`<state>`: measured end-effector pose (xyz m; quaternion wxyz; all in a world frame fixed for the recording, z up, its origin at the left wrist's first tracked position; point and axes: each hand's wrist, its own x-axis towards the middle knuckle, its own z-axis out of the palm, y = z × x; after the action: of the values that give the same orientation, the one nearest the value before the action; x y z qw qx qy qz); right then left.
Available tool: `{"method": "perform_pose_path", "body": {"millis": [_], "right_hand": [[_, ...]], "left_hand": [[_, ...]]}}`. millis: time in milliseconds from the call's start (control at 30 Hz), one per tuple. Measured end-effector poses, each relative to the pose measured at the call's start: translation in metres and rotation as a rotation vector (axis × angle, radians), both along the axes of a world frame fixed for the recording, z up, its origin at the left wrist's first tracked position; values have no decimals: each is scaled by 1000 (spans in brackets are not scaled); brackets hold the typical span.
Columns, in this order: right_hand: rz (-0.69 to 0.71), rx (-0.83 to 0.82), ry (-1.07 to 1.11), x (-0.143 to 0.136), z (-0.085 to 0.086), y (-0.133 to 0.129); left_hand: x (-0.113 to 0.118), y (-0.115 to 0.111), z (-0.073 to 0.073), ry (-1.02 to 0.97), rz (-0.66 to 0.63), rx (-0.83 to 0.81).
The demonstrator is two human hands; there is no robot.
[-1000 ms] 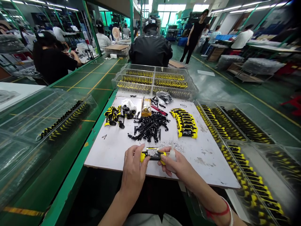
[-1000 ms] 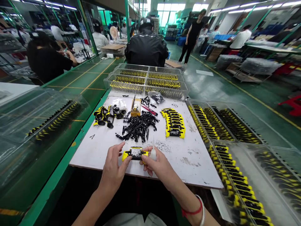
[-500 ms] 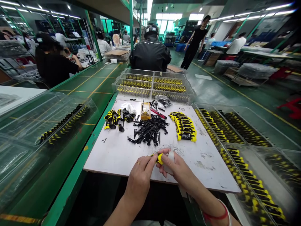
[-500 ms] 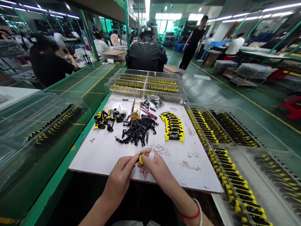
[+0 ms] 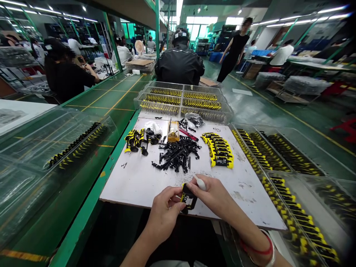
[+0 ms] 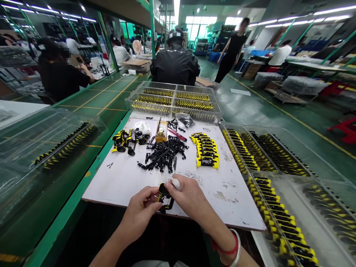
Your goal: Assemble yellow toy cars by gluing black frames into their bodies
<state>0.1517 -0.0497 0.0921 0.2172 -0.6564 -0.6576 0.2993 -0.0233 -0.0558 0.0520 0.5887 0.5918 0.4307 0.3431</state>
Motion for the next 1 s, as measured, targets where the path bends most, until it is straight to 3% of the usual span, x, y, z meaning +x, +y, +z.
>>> {"method": "perform_pose_path", "body": {"millis": [167,333,467,600,700,867,1000], "right_hand": [[20,-50,-186,-4,-7,11],[31,-132,-247,-9,-12,21],[33,-118,-240,-13,-19,28],[48,-122,-203,-13,-25,33],[18,-109,-17,-10,-30,35],[-51,-140,518,2,-43,35],[-48,-82,583,13,-51,29]], "left_hand": [[0,1,-12,-45,-16,-168],[-1,-3,-18,-92,-9,-218],[-1,-6,-20,-48,-50,-107],[3,-2,-27,9,-6,17],[5,6,-33,14,56,-42],[6,21,-43,-12,196,-75],[10,27,-51,39,275,-48]]}}
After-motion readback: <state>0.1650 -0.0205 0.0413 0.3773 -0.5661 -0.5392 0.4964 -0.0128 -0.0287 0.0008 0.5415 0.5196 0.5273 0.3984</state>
